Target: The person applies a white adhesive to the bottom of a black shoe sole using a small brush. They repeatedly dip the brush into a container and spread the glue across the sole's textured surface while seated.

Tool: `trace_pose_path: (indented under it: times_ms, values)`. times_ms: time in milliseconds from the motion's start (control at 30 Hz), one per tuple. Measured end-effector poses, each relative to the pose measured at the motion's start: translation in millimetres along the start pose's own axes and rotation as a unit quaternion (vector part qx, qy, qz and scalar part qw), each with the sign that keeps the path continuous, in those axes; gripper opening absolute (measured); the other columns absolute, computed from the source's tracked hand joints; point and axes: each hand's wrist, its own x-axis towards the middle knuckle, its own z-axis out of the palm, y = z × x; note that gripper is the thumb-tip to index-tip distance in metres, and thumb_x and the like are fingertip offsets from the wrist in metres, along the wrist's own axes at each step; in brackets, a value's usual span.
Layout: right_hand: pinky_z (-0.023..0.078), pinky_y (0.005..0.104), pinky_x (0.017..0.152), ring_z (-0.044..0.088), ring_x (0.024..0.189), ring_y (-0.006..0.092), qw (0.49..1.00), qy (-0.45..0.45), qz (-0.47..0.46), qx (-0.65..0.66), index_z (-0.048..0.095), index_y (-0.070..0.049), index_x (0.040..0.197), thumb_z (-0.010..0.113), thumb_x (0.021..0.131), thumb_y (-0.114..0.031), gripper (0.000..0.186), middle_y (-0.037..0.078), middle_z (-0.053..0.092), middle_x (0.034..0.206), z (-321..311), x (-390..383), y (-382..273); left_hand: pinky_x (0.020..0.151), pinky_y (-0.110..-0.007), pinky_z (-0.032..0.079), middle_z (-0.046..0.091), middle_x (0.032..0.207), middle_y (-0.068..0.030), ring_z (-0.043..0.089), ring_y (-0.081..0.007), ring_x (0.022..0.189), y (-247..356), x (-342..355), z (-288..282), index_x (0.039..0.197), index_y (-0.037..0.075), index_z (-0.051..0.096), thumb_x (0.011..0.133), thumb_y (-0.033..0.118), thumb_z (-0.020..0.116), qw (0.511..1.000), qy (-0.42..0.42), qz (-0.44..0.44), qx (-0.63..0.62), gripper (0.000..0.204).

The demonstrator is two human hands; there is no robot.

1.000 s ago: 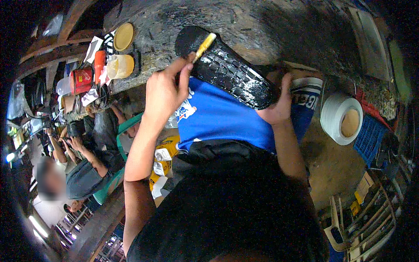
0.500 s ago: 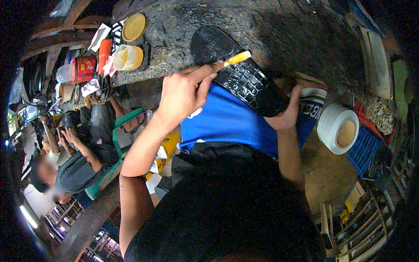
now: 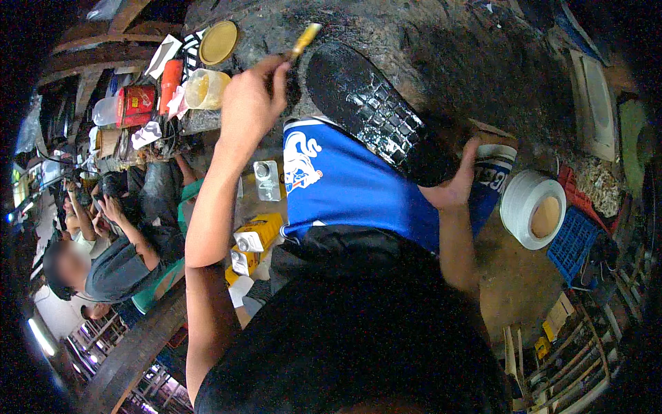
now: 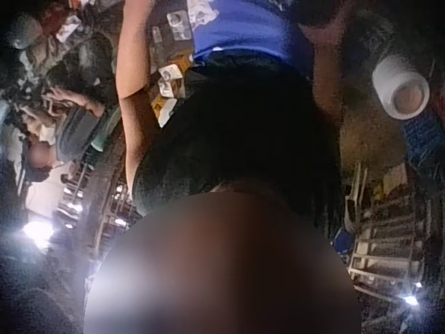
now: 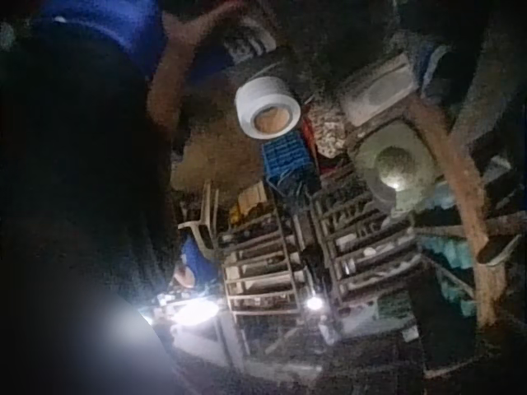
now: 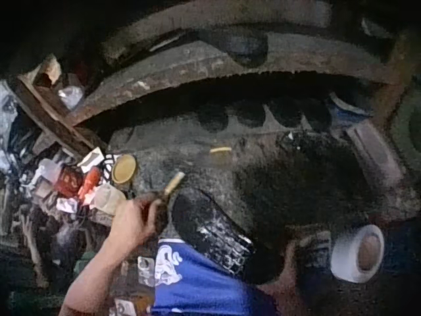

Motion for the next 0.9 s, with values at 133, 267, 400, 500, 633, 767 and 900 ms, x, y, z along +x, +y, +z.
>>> trace_pose_path:
  times_ms: [133, 267, 400, 500, 633, 767, 900]
  values:
    - [0.031, 0.0518, 0.119, 0.047, 0.138, 0.0320, 0.999, 0.024, 0.002, -0.026, 0.047, -0.013, 0.149, 0.039, 0.097, -0.070, 0.078, 0.010, 0.051, 0.150, 3, 1, 1, 0.060, -0.047, 0.053, 0.067, 0.072, -0.0215, 0.068, -0.0394, 0.068, -6, -4, -2, 0.109, 0.011, 0.074, 0.097, 0.022, 0.062, 0.997, 0.006, 0.052, -0.060, 0.020]
    - [0.037, 0.0541, 0.115, 0.051, 0.135, 0.0319, 0.996, 0.082, -0.018, -0.017, 0.048, -0.016, 0.149, 0.038, 0.096, -0.073, 0.078, 0.008, 0.054, 0.148, 7, 0, 2, 0.078, -0.039, 0.054, 0.073, 0.097, -0.0216, 0.072, -0.0372, 0.090, -15, -6, -2, 0.117, 0.008, 0.073, 0.098, 0.016, 0.063, 0.999, -0.027, -0.037, 0.004, 0.023]
    - [0.037, 0.0548, 0.115, 0.050, 0.136, 0.0317, 0.996, 0.085, -0.023, -0.015, 0.046, -0.018, 0.151, 0.040, 0.096, -0.072, 0.077, 0.006, 0.052, 0.150, 7, -1, 1, 0.069, -0.041, 0.056, 0.072, 0.090, -0.0170, 0.071, -0.0359, 0.079, -26, 1, 4, 0.117, 0.015, 0.074, 0.097, 0.018, 0.063, 0.996, -0.023, 0.080, -0.041, 0.022]
    - [0.037, 0.0547, 0.115, 0.050, 0.136, 0.0314, 0.997, 0.082, -0.008, -0.002, 0.046, -0.019, 0.150, 0.040, 0.097, -0.071, 0.075, 0.006, 0.052, 0.150, 6, -1, 1, 0.071, -0.041, 0.058, 0.073, 0.091, -0.0137, 0.071, -0.0355, 0.080, -31, 0, 2, 0.115, 0.016, 0.074, 0.095, 0.017, 0.064, 0.986, -0.073, 0.143, -0.043, 0.023]
    - [0.036, 0.0537, 0.116, 0.049, 0.137, 0.0318, 0.999, 0.041, -0.002, 0.005, 0.047, -0.016, 0.150, 0.040, 0.098, -0.069, 0.074, 0.008, 0.052, 0.150, 3, 0, -1, 0.073, -0.041, 0.058, 0.074, 0.093, -0.0131, 0.071, -0.0356, 0.081, -33, -12, -21, 0.113, 0.015, 0.075, 0.093, 0.014, 0.065, 0.961, -0.212, 0.174, -0.045, 0.023]
    - [0.036, 0.0540, 0.116, 0.050, 0.136, 0.0322, 1.000, 0.025, 0.003, 0.012, 0.047, -0.013, 0.149, 0.041, 0.097, -0.068, 0.076, 0.010, 0.052, 0.149, 2, 2, 0, 0.074, -0.038, 0.057, 0.075, 0.100, -0.0126, 0.074, -0.0275, 0.082, -32, -14, -36, 0.116, 0.013, 0.075, 0.096, 0.014, 0.064, 0.937, -0.279, 0.165, -0.128, 0.023]
    - [0.037, 0.0551, 0.115, 0.052, 0.134, 0.0329, 0.999, 0.051, -0.006, 0.012, 0.047, -0.013, 0.149, 0.041, 0.096, -0.071, 0.079, 0.010, 0.055, 0.147, 4, 2, 1, 0.072, -0.036, 0.056, 0.075, 0.103, -0.0129, 0.074, -0.0197, 0.081, -24, 3, -18, 0.118, 0.011, 0.073, 0.098, 0.019, 0.063, 0.982, -0.102, 0.099, -0.124, 0.024]
